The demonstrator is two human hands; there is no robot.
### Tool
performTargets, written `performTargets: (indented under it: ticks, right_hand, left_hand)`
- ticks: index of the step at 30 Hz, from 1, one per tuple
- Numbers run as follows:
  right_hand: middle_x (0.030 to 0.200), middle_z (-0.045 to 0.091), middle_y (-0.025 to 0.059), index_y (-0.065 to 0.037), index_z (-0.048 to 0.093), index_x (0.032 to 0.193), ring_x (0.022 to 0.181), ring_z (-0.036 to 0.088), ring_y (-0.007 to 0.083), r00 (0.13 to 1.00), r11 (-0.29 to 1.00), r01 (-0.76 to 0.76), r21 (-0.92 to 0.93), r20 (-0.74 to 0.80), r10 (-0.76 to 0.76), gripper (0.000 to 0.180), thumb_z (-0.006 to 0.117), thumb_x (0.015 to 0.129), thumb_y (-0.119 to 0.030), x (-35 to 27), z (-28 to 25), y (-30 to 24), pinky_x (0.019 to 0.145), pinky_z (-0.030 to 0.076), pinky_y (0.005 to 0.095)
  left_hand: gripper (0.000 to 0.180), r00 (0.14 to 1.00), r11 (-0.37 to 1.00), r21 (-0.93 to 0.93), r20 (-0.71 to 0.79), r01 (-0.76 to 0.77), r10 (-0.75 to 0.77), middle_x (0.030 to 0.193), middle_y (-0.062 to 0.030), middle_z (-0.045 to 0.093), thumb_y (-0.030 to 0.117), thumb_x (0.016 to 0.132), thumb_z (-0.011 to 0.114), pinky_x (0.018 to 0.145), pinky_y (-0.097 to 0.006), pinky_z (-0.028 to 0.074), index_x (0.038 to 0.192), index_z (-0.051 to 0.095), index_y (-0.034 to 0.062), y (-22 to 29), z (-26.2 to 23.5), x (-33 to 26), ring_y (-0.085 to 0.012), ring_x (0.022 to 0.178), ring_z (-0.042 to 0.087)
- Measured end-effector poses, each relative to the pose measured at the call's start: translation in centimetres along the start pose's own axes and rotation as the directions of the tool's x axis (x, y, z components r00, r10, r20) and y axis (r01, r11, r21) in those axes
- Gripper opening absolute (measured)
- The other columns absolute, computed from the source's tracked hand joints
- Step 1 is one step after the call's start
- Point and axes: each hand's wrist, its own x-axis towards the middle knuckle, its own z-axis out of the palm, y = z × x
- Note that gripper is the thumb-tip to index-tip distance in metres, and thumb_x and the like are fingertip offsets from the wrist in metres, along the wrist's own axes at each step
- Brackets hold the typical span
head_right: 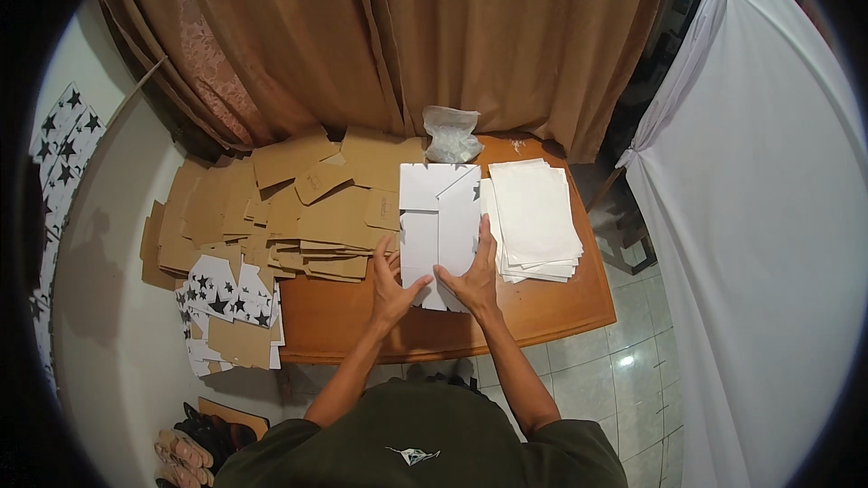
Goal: Assembling cardboard shoe boxes from flat templates and lining them with tissue paper.
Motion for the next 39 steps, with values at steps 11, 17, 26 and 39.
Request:
performTargets:
  ticks: [11, 17, 26, 39]
  right_hand:
    - [0.141, 0.044, 0.0132, 0.002, 0.037, 0.148, 0.136, 0.041, 0.0265, 0.995, 0.792, 0.095, 0.603, -0.068, -0.067, 0.088, 0.05, 0.095, -0.066, 0.2, -1.2, 1.9, 0.116, 0.03, 0.0416]
    - [0.13, 0.056, 0.0054, -0.003, 0.049, 0.136, 0.124, 0.048, 0.0114, 0.991, 0.64, -0.132, 0.757, 0.1, 0.086, 0.078, 0.035, 0.1, -0.071, -0.9, -2.3, 4.6, 0.109, 0.035, 0.029]
    - [0.15, 0.042, 0.0127, -0.005, 0.036, 0.154, 0.14, 0.043, 0.0254, 0.873, 0.66, -0.45, 0.601, 0.452, 0.183, 0.085, 0.082, 0.084, -0.02, -4.5, -4.1, 9.6, 0.115, 0.038, 0.0419]
    - [0.136, 0.056, 0.0139, -0.009, 0.036, 0.147, 0.13, 0.053, 0.0296, 0.791, 0.882, -0.393, 0.259, 0.584, 0.181, 0.097, 0.093, 0.068, -0.009, -6.9, -1.1, 13.6, 0.109, 0.048, 0.0425]
  left_hand:
    - [0.109, 0.987, 0.904, -0.401, 0.004, -0.147, 0.162, 0.149, -0.0238, 0.042, 0.073, 0.085, 0.06, 0.117, -0.046, 0.032, 0.159, 0.021, 0.0033, 1.8, -3.6, 3.1, -0.0343, 0.141, 0.042]
    - [0.11, 0.981, 0.915, -0.398, 0.139, -0.073, 0.139, 0.149, -0.0178, 0.046, 0.091, 0.084, 0.033, 0.118, -0.048, 0.029, 0.148, 0.044, 0.0023, -2.3, -3.5, 1.6, -0.031, 0.142, 0.04]
    - [0.132, 0.896, 0.712, -0.587, 0.421, 0.385, -0.138, 0.162, -0.0202, 0.023, 0.039, 0.065, 0.091, 0.121, -0.054, 0.021, 0.164, 0.007, 0.0174, -4.8, -4.5, -2.2, -0.04, 0.152, 0.02]
    - [0.133, 0.867, 0.969, -0.166, 0.491, 0.185, -0.081, 0.167, -0.0206, 0.012, 0.015, 0.066, 0.088, 0.123, -0.05, 0.025, 0.162, -0.003, 0.0076, -13.3, 0.2, -9.3, -0.0354, 0.154, 0.017]
